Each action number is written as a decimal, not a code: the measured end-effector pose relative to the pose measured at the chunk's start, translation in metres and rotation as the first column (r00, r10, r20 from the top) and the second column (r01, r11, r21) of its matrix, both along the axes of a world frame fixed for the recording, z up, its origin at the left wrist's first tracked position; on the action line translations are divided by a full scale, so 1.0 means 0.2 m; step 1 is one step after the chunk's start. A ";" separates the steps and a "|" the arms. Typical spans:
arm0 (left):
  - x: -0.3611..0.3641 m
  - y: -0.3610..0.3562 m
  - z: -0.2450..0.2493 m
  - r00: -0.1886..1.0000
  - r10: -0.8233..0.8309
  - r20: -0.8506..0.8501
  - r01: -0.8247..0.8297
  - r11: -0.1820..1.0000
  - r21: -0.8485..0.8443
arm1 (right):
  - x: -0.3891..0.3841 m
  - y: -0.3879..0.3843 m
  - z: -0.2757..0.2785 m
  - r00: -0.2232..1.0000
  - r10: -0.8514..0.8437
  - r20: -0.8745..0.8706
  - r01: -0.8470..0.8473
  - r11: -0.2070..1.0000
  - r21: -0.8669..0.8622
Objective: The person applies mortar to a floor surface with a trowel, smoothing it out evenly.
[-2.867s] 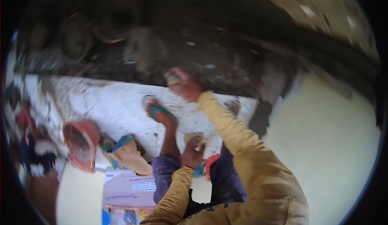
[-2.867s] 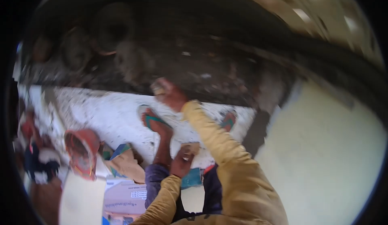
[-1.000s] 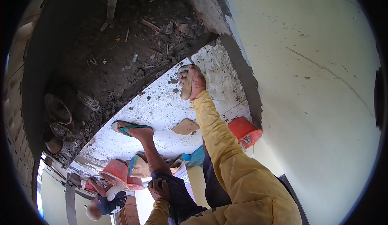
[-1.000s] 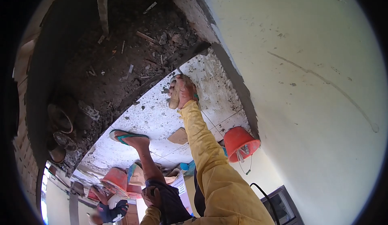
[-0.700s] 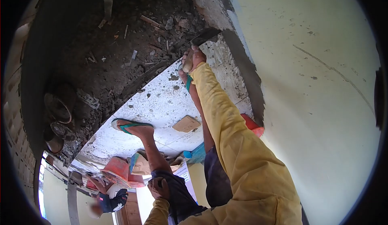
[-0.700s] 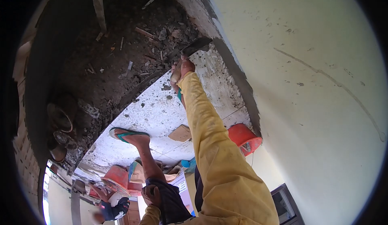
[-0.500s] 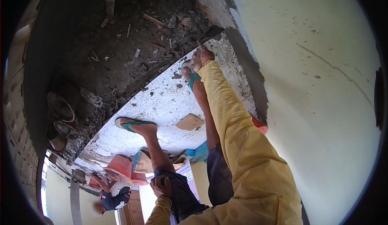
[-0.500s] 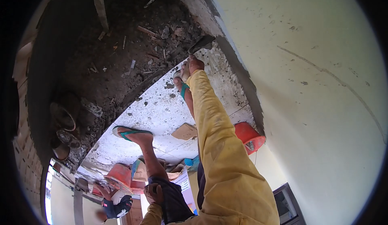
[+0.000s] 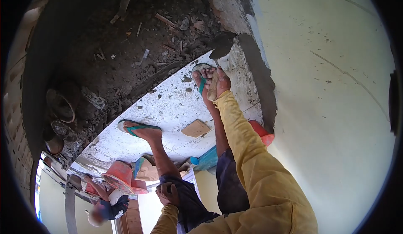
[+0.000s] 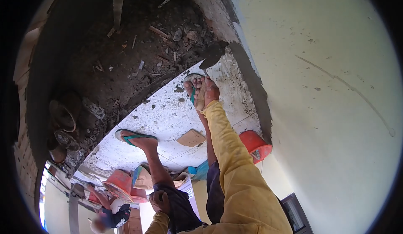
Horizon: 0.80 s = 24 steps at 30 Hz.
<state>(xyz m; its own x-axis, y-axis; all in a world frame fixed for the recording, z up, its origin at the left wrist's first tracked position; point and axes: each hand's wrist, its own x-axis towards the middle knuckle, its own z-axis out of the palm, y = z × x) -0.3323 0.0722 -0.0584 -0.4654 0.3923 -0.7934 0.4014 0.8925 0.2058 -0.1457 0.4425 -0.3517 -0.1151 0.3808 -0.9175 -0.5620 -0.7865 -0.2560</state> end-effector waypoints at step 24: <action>-0.08 0.07 0.01 0.999 0.028 0.029 -0.027 0.998 -0.061 | -0.37 0.28 -0.41 0.925 0.330 0.189 -0.295 0.936 -0.193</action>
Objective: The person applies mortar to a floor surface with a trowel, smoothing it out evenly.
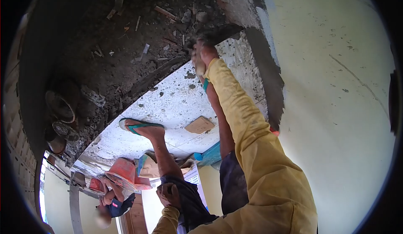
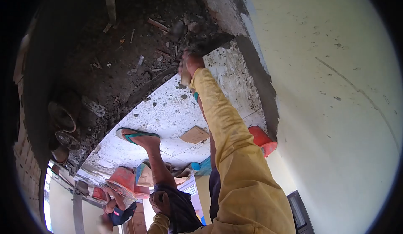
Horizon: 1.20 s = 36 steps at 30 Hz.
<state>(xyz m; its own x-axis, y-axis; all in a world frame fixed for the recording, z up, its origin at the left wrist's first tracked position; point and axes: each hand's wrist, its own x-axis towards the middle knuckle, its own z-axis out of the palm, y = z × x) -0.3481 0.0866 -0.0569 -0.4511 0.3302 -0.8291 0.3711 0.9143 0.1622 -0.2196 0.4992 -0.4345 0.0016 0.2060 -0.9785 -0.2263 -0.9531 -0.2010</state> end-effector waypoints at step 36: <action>0.01 -0.03 -0.05 0.998 -0.066 0.009 0.066 0.998 0.006 | 0.46 0.19 0.04 0.909 -0.298 -0.292 0.188 0.917 -0.351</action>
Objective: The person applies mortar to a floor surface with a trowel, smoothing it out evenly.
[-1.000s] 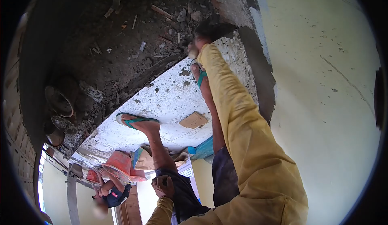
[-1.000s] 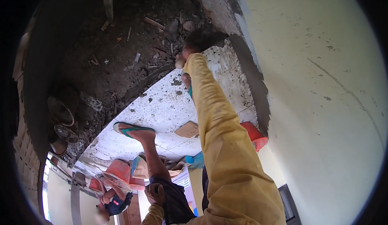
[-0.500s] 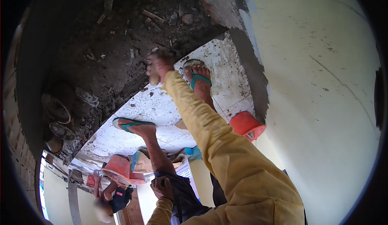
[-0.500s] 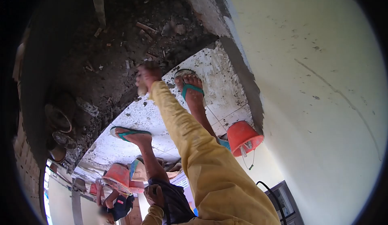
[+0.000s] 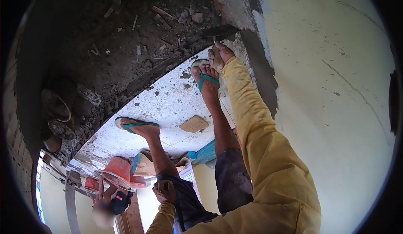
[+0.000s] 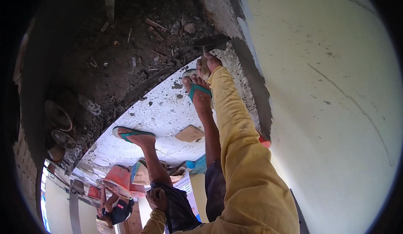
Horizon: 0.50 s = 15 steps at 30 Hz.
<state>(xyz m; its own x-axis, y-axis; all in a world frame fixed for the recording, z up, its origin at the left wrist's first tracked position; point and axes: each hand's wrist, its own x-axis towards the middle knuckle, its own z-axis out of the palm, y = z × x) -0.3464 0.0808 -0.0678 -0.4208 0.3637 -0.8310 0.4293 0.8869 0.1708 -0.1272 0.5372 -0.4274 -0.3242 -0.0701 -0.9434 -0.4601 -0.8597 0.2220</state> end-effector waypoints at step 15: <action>0.04 0.02 0.03 0.994 0.106 -0.024 -0.105 0.994 0.020 | -0.07 -0.23 0.38 0.976 0.168 0.135 -0.162 0.985 -0.056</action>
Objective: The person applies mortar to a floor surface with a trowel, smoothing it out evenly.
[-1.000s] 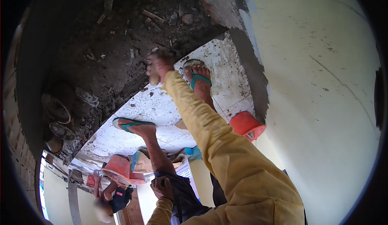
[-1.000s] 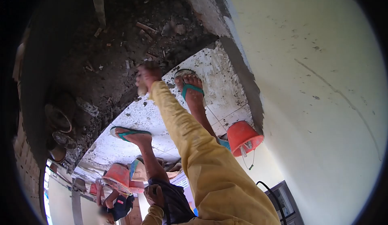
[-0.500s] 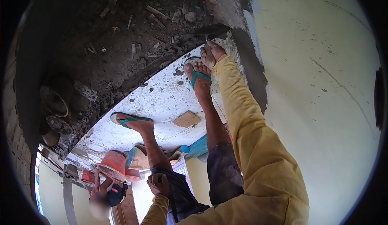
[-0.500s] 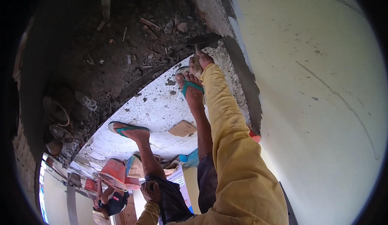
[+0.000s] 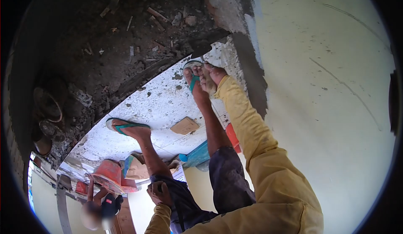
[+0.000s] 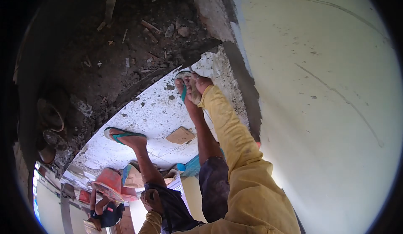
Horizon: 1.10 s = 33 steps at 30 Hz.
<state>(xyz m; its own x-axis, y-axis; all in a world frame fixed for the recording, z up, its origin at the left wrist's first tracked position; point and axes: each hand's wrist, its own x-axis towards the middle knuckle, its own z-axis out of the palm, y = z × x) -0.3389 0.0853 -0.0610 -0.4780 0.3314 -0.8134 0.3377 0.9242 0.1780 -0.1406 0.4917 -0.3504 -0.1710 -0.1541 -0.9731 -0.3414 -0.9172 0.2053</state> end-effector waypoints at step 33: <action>-0.01 -0.03 0.00 0.999 -0.014 0.036 0.015 1.000 -0.010 | 0.46 -0.27 -0.06 -0.383 0.432 0.816 -0.917 -0.072 -0.392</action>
